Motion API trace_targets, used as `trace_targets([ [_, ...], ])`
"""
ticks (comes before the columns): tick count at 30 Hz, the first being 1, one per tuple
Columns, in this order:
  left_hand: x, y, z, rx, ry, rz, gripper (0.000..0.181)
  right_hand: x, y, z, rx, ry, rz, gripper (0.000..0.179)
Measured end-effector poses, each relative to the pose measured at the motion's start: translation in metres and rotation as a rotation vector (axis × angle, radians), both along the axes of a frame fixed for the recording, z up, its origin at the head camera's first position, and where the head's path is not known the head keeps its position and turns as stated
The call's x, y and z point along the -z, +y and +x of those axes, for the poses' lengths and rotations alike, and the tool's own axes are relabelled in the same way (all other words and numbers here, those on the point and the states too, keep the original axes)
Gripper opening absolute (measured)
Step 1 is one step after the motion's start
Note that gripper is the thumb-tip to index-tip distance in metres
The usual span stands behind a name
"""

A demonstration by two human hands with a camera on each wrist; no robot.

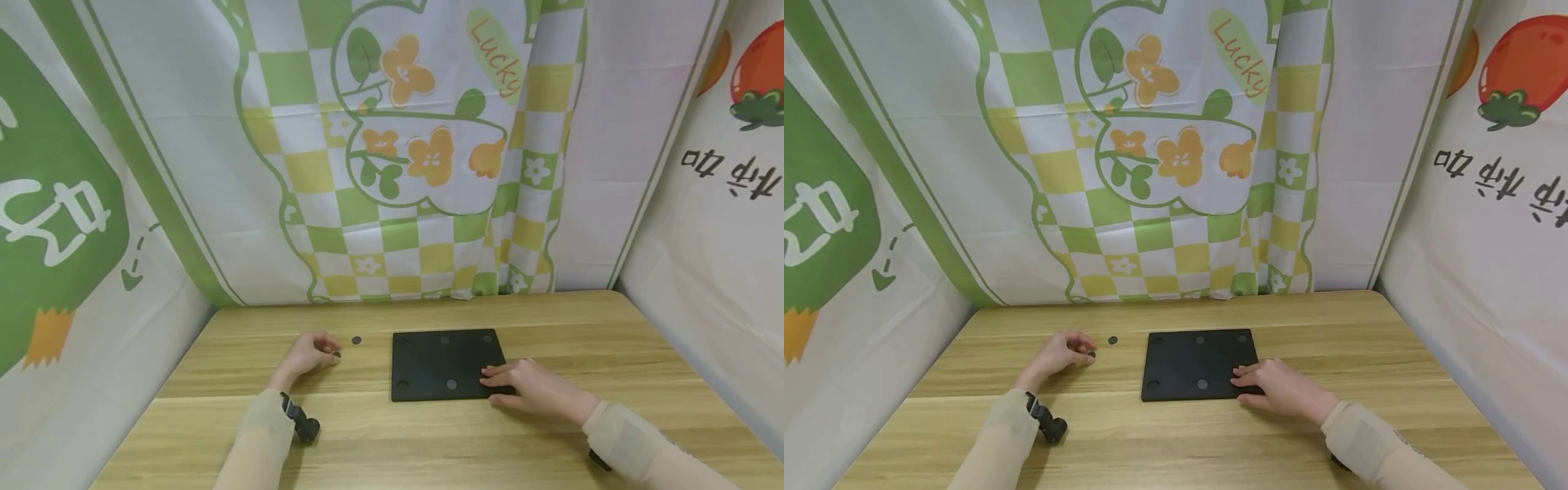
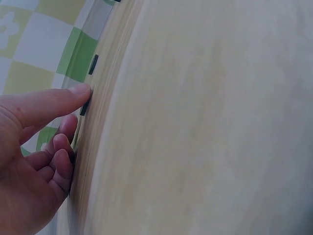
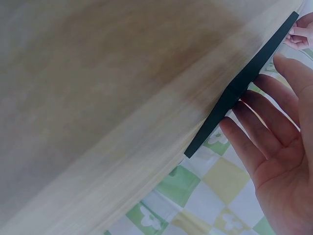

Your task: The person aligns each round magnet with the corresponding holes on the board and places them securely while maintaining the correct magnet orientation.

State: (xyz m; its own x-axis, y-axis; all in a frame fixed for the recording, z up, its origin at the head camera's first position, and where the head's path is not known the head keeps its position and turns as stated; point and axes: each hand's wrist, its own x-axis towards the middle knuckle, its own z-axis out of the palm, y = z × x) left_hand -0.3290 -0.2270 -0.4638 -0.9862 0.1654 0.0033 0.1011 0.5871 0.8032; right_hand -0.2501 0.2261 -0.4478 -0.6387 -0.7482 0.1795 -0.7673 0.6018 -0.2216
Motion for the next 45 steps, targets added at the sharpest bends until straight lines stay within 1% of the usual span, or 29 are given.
trace_targets([
  [8,0.0014,-0.0015,-0.0024,0.003,0.009,-0.015,0.024,-0.0005,-0.0006,0.0011,-0.007,0.007,0.0,0.037],
  [15,0.001,-0.0042,-0.0023,-0.02,-0.023,-0.018,0.024,-0.0009,-0.0008,0.0015,-0.004,0.004,-0.008,0.037],
  [19,0.0017,-0.0059,-0.003,-0.024,-0.03,-0.017,0.025,-0.0009,-0.0013,0.0018,-0.002,0.005,-0.004,0.037],
  [31,0.0038,-0.0074,-0.0035,-0.037,-0.015,-0.036,0.022,-0.0007,-0.0018,0.0013,-0.006,0.022,-0.005,0.036],
  [40,0.0031,-0.0075,-0.003,-0.025,-0.02,-0.033,0.021,-0.0019,-0.0022,0.0022,-0.004,0.019,0.003,0.036],
  [45,0.003,-0.0068,-0.0024,-0.043,-0.024,-0.039,0.02,-0.0013,-0.0019,0.0015,-0.006,0.026,0.003,0.036],
])
